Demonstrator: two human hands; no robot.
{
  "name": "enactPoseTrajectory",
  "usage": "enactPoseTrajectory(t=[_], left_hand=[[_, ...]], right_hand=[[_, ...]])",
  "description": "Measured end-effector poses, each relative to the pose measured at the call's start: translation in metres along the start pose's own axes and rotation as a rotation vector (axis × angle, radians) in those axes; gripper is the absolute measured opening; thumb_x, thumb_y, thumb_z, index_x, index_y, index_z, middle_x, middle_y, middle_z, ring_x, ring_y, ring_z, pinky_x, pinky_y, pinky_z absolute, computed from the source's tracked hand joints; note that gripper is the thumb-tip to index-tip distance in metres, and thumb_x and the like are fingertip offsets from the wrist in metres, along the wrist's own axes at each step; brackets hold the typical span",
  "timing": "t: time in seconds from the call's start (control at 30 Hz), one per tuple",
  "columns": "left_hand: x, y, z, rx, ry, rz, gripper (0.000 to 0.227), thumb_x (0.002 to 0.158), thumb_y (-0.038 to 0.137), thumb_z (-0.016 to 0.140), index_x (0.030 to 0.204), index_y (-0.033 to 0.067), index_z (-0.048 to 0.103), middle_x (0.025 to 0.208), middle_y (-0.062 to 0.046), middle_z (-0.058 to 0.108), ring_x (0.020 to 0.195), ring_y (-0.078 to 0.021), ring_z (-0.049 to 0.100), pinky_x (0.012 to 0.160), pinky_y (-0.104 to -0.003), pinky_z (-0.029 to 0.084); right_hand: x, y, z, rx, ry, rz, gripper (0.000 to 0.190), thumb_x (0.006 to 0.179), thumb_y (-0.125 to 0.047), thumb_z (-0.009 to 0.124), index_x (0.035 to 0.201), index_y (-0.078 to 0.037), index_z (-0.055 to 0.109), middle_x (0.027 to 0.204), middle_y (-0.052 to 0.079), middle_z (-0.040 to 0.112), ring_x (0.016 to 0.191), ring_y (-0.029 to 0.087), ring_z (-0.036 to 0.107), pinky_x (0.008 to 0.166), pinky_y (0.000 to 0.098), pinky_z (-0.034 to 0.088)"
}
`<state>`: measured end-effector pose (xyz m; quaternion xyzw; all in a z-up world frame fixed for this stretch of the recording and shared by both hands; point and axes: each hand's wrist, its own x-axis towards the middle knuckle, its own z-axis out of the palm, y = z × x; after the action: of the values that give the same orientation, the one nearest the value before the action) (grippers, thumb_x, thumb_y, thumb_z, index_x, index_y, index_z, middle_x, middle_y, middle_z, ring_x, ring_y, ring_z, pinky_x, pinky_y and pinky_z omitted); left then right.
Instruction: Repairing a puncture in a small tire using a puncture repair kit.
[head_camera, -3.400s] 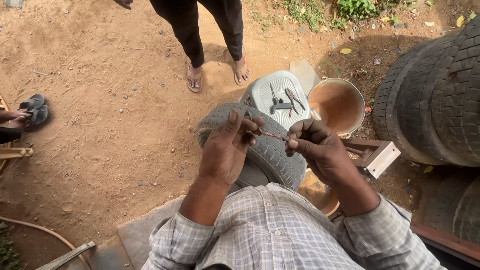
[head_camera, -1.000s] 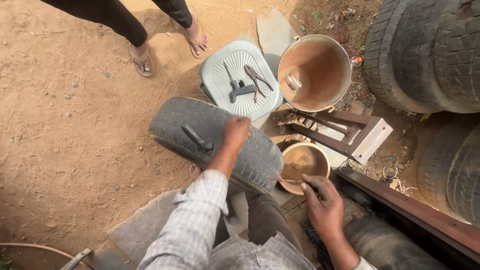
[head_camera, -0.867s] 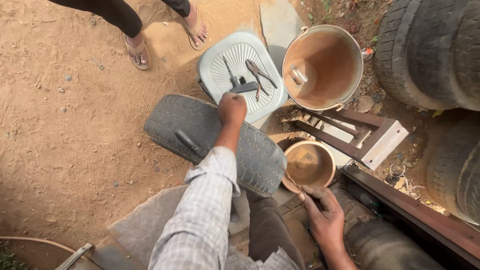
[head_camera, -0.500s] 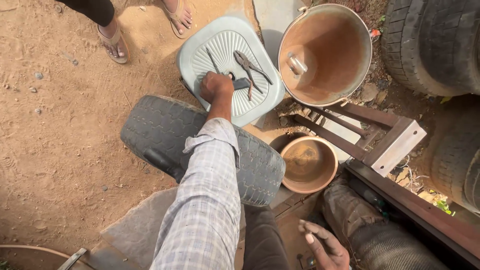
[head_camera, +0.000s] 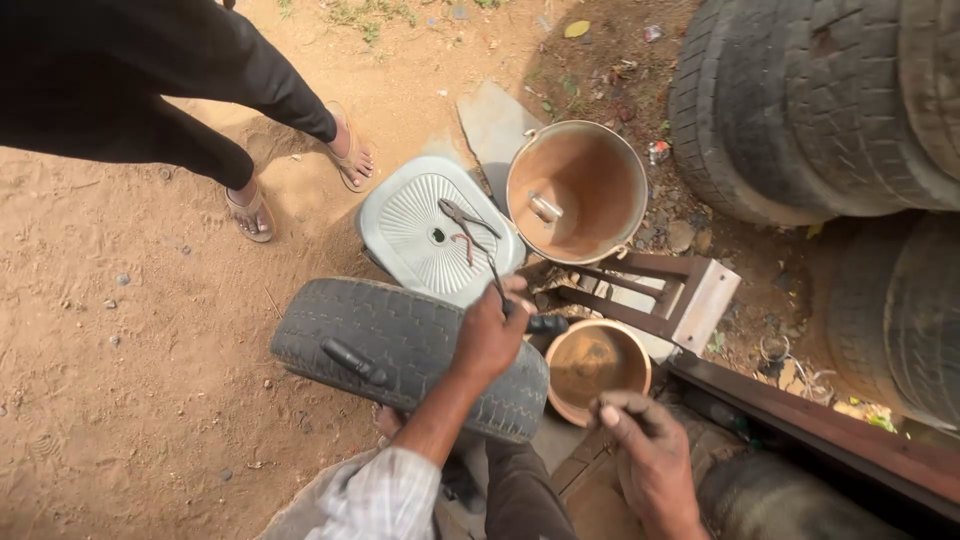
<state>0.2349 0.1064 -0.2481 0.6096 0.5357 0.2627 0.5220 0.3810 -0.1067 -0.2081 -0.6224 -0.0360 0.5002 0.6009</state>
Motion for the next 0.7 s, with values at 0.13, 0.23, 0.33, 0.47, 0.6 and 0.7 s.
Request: enactPoseTrajectory(t=[0.13, 0.23, 0.33, 0.47, 0.6, 0.7], left_hand=[[-0.074, 0.090, -0.050, 0.029, -0.312, 0.003, 0.029, 0.091, 0.025, 0.071, 0.111, 0.0036, 0.068, 0.099, -0.013, 0.076, 0.082, -0.0249, 0.076, 0.072, -0.038, 0.057], [-0.111, 0.132, -0.087, 0.159, -0.347, 0.001, 0.026, 0.090, 0.026, 0.073, 0.105, 0.0055, 0.072, 0.082, -0.015, 0.073, 0.070, -0.0267, 0.069, 0.067, -0.037, 0.054], [-0.144, 0.140, -0.112, 0.073, -0.265, 0.122, 0.021, 0.094, 0.022, 0.070, 0.106, 0.0049, 0.070, 0.081, -0.012, 0.069, 0.066, -0.0208, 0.068, 0.064, -0.032, 0.054], [-0.176, 0.155, -0.140, -0.336, -0.222, 0.136, 0.018, 0.095, 0.012, 0.065, 0.110, 0.0035, 0.070, 0.086, -0.001, 0.063, 0.068, -0.0087, 0.065, 0.061, -0.025, 0.055], [-0.192, 0.147, -0.159, -0.494, -0.242, -0.030, 0.015, 0.095, 0.010, 0.064, 0.108, 0.0035, 0.068, 0.077, 0.001, 0.063, 0.064, -0.0073, 0.059, 0.057, -0.025, 0.049], [-0.205, 0.139, -0.173, -0.783, -0.264, 0.062, 0.019, 0.102, 0.009, 0.054, 0.110, 0.0008, 0.068, 0.077, 0.000, 0.061, 0.069, -0.0070, 0.056, 0.065, -0.023, 0.047]], right_hand=[[-0.020, -0.058, 0.032, 0.098, -0.098, -0.072, 0.026, 0.089, -0.005, 0.072, 0.111, 0.008, 0.068, 0.100, 0.013, 0.072, 0.087, 0.021, 0.068, 0.079, 0.0336, 0.055], [-0.033, -0.081, 0.055, 0.194, -0.224, -0.080, 0.023, 0.093, -0.006, 0.072, 0.112, 0.008, 0.068, 0.099, 0.013, 0.070, 0.087, 0.021, 0.066, 0.080, 0.0339, 0.053], [-0.054, -0.101, 0.088, 0.209, -0.356, -0.084, 0.020, 0.094, -0.007, 0.071, 0.109, 0.006, 0.069, 0.097, 0.013, 0.069, 0.085, 0.021, 0.065, 0.079, 0.0333, 0.051], [-0.082, -0.116, 0.130, 0.186, -0.613, -0.150, 0.017, 0.097, -0.012, 0.069, 0.103, 0.004, 0.068, 0.096, 0.009, 0.066, 0.087, 0.017, 0.061, 0.079, 0.0314, 0.049], [-0.099, -0.113, 0.155, 0.128, -0.718, -0.135, 0.016, 0.098, -0.012, 0.069, 0.104, 0.002, 0.067, 0.094, 0.008, 0.064, 0.084, 0.017, 0.060, 0.075, 0.0293, 0.046], [-0.106, -0.114, 0.174, 0.069, -0.775, -0.131, 0.017, 0.096, -0.013, 0.069, 0.104, 0.003, 0.067, 0.094, 0.009, 0.065, 0.084, 0.017, 0.060, 0.075, 0.0301, 0.047]])
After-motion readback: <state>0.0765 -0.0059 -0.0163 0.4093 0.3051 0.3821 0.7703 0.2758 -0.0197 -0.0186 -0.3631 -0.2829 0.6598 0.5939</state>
